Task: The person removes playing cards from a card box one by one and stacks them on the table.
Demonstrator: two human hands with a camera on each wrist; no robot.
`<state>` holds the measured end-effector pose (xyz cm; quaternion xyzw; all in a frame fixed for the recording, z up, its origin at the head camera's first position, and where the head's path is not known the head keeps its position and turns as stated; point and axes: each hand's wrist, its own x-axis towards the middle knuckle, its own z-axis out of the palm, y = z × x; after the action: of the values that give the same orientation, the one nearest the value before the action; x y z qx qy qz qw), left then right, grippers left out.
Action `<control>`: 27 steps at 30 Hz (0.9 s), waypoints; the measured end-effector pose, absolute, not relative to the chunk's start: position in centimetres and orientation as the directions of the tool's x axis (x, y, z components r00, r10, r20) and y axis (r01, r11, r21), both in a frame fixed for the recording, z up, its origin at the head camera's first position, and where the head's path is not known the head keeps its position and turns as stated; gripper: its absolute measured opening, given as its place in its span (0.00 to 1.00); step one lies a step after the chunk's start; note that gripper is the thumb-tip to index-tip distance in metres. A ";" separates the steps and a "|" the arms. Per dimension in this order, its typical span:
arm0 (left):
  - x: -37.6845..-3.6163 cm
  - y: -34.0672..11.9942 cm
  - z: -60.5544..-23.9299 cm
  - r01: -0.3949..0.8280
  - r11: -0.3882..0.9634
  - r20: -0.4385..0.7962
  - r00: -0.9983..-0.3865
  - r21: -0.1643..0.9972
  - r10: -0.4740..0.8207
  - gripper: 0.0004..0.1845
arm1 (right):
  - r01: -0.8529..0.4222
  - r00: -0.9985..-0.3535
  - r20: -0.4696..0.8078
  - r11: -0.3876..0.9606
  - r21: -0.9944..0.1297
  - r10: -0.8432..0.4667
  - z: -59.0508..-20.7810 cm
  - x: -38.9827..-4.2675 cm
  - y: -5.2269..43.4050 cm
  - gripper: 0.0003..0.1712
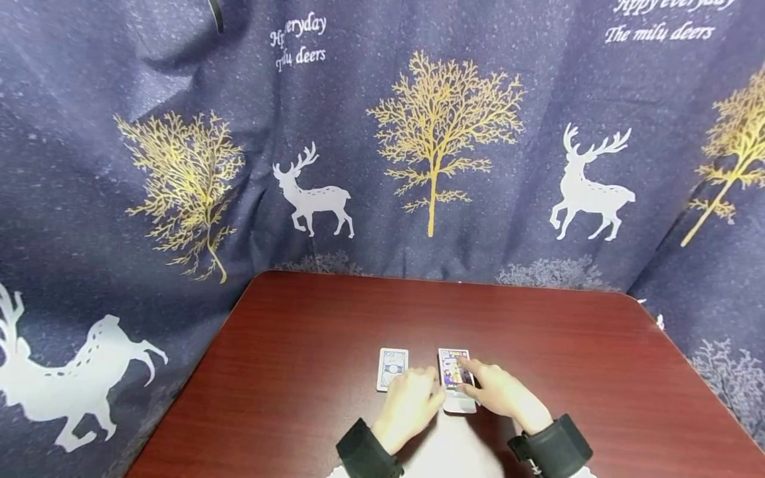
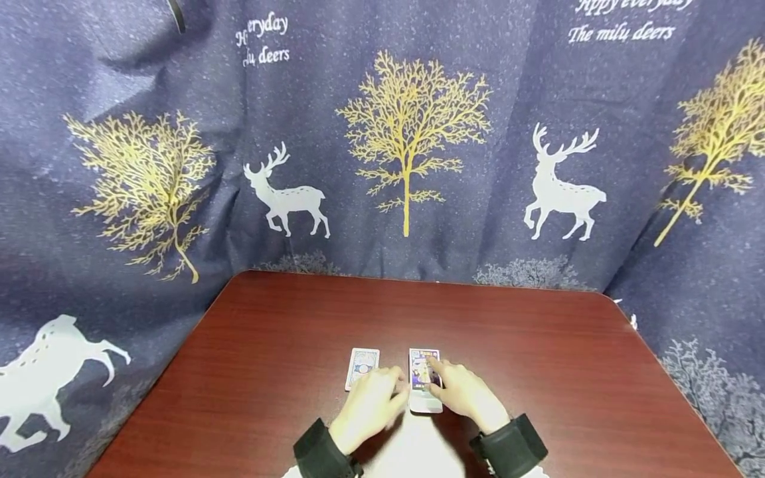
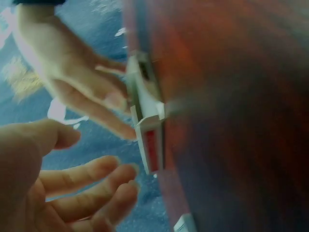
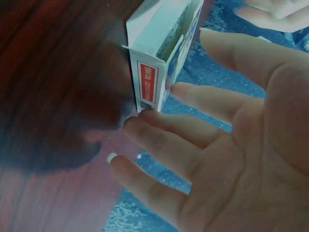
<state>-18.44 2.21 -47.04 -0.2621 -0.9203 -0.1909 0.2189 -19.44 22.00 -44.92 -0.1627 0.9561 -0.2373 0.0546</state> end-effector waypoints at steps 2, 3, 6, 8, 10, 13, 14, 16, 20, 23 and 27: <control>-18.2 2.8 -47.6 0.543 0.817 0.499 -0.771 0.193 0.394 0.11 | -0.293 -0.939 -0.024 0.834 -0.468 -0.343 -45.0 -19.2 22.0 0.30; -18.1 3.0 -47.8 0.530 0.830 0.504 -0.772 0.174 0.388 0.13 | -0.290 -0.939 -0.026 0.834 -0.468 -0.342 -45.0 -19.1 21.9 0.30; -17.9 3.2 -48.2 0.519 0.843 0.521 -0.764 0.142 0.382 0.15 | -0.276 -0.943 -0.043 0.844 -0.461 -0.331 -45.0 -18.9 21.7 0.30; -17.8 3.4 -48.2 0.519 0.844 0.521 -0.762 0.137 0.384 0.15 | -0.259 -0.948 -0.050 0.853 -0.454 -0.315 -44.9 -18.7 21.6 0.31; -17.7 3.5 -48.1 0.515 0.848 0.518 -0.763 0.125 0.387 0.15 | -0.243 -0.953 -0.054 0.862 -0.445 -0.297 -44.8 -18.6 21.5 0.31; -17.7 3.9 -48.1 0.506 0.857 0.504 -0.768 0.099 0.395 0.13 | -0.239 -0.957 -0.049 0.872 -0.427 -0.286 -44.7 -18.5 21.3 0.30; -17.7 4.0 -48.1 0.505 0.858 0.499 -0.769 0.090 0.400 0.13 | -0.235 -0.958 -0.051 0.875 -0.423 -0.282 -44.7 -18.4 21.3 0.30; -17.7 4.2 -48.2 0.507 0.859 0.497 -0.765 0.074 0.409 0.12 | -0.228 -0.959 -0.057 0.879 -0.420 -0.276 -44.8 -18.2 21.3 0.30; -17.8 4.4 -48.2 0.508 0.859 0.499 -0.762 0.066 0.413 0.10 | -0.206 -0.966 -0.059 0.888 -0.412 -0.252 -44.8 -17.7 21.2 0.32; -18.0 4.4 -48.2 0.506 0.859 0.495 -0.766 0.072 0.410 0.09 | -0.198 -0.971 -0.049 0.898 -0.392 -0.236 -44.7 -17.2 21.1 0.32; -18.2 4.4 -48.3 0.499 0.863 0.488 -0.774 0.078 0.403 0.08 | -0.209 -0.972 -0.027 0.913 -0.351 -0.233 -44.7 -16.4 20.8 0.34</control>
<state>-18.23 4.41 -48.28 -0.2410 -0.9362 -0.1020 0.2345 -16.37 20.79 -44.73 -0.1133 0.9773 -0.1756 0.0342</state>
